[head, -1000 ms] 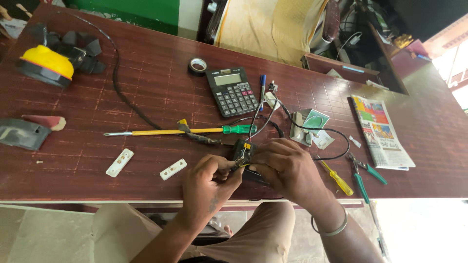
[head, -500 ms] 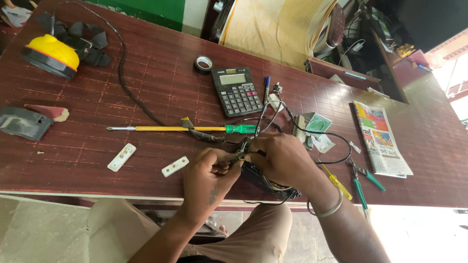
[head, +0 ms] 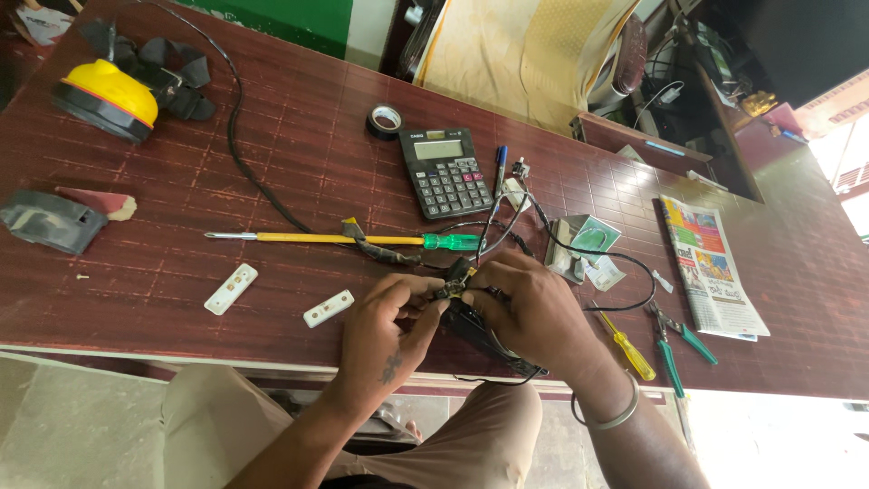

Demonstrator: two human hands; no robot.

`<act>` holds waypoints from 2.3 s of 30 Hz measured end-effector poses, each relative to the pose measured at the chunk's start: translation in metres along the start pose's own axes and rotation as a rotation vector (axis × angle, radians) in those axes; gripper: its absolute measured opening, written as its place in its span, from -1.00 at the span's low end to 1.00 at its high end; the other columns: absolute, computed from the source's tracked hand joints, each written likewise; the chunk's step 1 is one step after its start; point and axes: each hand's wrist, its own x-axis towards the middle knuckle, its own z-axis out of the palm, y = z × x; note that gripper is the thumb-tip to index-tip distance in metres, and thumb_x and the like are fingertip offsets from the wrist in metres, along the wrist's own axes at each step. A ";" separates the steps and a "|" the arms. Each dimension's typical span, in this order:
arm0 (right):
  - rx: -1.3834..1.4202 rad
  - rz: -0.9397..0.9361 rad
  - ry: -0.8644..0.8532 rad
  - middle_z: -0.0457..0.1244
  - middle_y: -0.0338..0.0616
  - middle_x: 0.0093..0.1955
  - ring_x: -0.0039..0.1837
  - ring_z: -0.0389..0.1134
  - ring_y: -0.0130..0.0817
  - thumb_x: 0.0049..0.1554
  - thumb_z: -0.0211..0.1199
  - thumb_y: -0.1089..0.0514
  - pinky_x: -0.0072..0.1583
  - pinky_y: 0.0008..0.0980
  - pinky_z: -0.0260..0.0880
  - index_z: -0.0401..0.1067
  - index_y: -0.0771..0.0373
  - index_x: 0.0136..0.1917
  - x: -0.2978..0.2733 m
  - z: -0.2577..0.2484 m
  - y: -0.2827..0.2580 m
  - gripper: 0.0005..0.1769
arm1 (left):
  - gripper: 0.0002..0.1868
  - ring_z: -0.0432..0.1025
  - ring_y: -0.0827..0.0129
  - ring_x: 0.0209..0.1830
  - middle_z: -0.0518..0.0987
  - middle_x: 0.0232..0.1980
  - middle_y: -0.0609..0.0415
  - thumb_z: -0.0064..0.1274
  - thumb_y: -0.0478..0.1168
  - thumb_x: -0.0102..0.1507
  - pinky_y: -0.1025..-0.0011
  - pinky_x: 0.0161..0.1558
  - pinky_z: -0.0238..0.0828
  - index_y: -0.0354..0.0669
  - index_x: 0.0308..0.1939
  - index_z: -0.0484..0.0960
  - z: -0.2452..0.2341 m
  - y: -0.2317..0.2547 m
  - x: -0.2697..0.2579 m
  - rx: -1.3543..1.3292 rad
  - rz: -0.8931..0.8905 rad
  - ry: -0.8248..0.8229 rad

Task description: The person sits at a table and uses pliers and a screwdriver to strip wires and connect them to a small electrical component. They then attach the component to a larger black device and manipulate the wiring.

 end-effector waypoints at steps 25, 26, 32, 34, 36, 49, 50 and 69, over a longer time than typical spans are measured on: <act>-0.097 -0.151 0.076 0.40 -0.14 -0.13 -0.07 0.41 -0.11 0.14 0.29 0.14 0.04 -0.15 0.36 0.52 0.20 -0.03 -0.008 0.012 -0.002 -0.86 | -0.78 0.60 0.51 -0.36 0.68 -0.24 0.07 0.33 -0.29 0.18 0.55 -0.36 0.55 -0.29 -0.13 0.71 0.001 -0.008 -0.008 0.035 0.061 0.029; -0.095 -0.134 0.071 0.40 -0.13 -0.15 -0.08 0.40 -0.10 0.14 0.29 0.14 0.04 -0.15 0.36 0.53 0.20 -0.04 -0.008 0.012 -0.002 -0.86 | -0.78 0.60 0.51 -0.36 0.68 -0.22 0.07 0.32 -0.29 0.18 0.55 -0.36 0.54 -0.29 -0.12 0.71 0.000 -0.007 -0.008 0.023 0.049 0.025; -0.070 -0.059 0.069 0.37 -0.11 -0.23 -0.12 0.40 -0.09 0.13 0.30 0.14 0.03 -0.15 0.35 0.54 0.19 -0.05 -0.007 0.012 -0.001 -0.87 | -0.82 0.59 0.56 -0.33 0.69 -0.16 0.04 0.18 -0.36 0.25 0.61 -0.37 0.57 -0.32 -0.07 0.70 -0.006 0.000 -0.006 -0.040 0.062 -0.009; -0.050 -0.049 0.078 0.36 -0.10 -0.23 -0.12 0.40 -0.09 0.14 0.30 0.14 0.04 -0.16 0.35 0.54 0.19 -0.05 -0.007 0.012 -0.001 -0.88 | -0.82 0.55 0.58 -0.39 0.69 -0.17 0.04 0.14 -0.37 0.27 0.62 -0.42 0.52 -0.31 -0.05 0.70 -0.009 0.000 -0.006 -0.051 0.016 -0.040; -0.043 -0.046 0.080 0.37 -0.11 -0.22 -0.12 0.40 -0.10 0.13 0.29 0.15 0.04 -0.16 0.35 0.54 0.18 -0.02 -0.007 0.012 -0.001 -0.85 | -0.82 0.50 0.58 -0.48 0.69 -0.18 0.05 0.13 -0.36 0.28 0.61 -0.51 0.43 -0.30 -0.06 0.72 -0.010 0.000 -0.005 -0.072 -0.074 -0.080; -0.065 -0.096 0.160 0.38 -0.18 -0.15 -0.06 0.37 -0.13 0.13 0.34 0.12 0.05 -0.18 0.34 0.55 0.17 -0.04 -0.010 0.016 -0.001 -0.86 | -0.83 0.60 0.53 -0.29 0.66 -0.15 0.07 0.20 -0.29 0.27 0.58 -0.31 0.58 -0.26 -0.07 0.67 -0.007 0.002 -0.003 0.001 0.006 -0.043; -0.088 -0.095 0.181 0.37 -0.19 -0.15 -0.05 0.36 -0.15 0.12 0.35 0.11 0.05 -0.19 0.33 0.56 0.15 -0.04 -0.012 0.017 -0.002 -0.86 | -0.84 0.60 0.53 -0.28 0.66 -0.14 0.07 0.20 -0.29 0.27 0.58 -0.29 0.59 -0.26 -0.08 0.67 -0.007 0.002 -0.004 0.005 0.019 -0.036; 0.068 -0.081 0.234 0.34 -0.22 -0.01 0.10 0.36 -0.23 0.09 0.41 0.15 0.17 -0.22 0.34 0.59 0.15 -0.07 -0.026 0.006 -0.005 -0.88 | -0.79 0.62 0.47 -0.09 0.66 0.15 -0.09 0.24 -0.43 0.24 0.53 -0.11 0.63 -0.29 -0.08 0.58 -0.008 -0.008 -0.014 -0.314 0.049 -0.200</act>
